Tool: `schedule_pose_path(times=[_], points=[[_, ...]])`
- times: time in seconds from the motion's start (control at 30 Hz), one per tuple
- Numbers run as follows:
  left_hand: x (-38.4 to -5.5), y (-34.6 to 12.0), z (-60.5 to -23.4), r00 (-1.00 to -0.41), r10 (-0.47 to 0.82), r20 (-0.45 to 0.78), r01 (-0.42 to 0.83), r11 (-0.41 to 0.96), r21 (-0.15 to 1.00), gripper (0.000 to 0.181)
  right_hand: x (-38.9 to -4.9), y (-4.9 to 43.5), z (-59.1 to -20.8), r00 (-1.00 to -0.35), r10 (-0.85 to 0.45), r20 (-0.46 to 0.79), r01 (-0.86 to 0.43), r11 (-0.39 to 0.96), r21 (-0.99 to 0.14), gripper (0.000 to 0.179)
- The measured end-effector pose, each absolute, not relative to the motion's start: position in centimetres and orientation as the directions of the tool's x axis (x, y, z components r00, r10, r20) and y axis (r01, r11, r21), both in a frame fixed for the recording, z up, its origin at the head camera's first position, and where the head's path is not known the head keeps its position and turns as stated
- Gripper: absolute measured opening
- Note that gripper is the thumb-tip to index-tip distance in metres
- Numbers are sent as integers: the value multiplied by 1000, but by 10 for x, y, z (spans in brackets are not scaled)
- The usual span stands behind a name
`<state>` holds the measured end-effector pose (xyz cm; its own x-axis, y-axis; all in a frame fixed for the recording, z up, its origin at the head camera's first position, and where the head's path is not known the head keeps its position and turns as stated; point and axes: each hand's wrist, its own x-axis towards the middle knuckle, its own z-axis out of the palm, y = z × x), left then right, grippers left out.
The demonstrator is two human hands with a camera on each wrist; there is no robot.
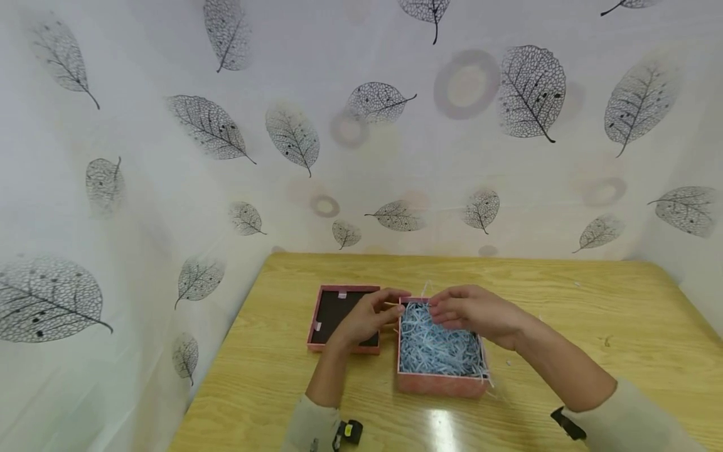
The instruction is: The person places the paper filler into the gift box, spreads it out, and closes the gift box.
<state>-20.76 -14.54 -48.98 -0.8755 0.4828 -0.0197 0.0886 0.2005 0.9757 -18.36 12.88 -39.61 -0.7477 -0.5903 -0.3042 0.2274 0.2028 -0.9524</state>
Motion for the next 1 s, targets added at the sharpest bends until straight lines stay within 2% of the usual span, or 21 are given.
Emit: schedule_pose_path(times=[0.2,0.47,0.63,0.8,1.0], points=[[-207,-145,-491,-878,478,-31,83,215,973,38,-188,125,-419,-752,-572,-327,324,111,-940,52],[-208,-144,-492,-878,479,-18,104,228,968,38,-189,111,-440,-762,-513,-395,334,211,-919,48],[-209,-145,-492,-876,482,-9,120,236,964,38,-190,99,-445,-761,-481,-435,341,273,-899,58],[-208,-146,-492,-878,479,-17,110,235,966,37,-189,104,-438,-756,-504,-417,312,282,-907,55],[-209,-145,-491,-879,476,-25,96,228,969,37,-184,124,-408,-740,-565,-364,296,212,-932,55]])
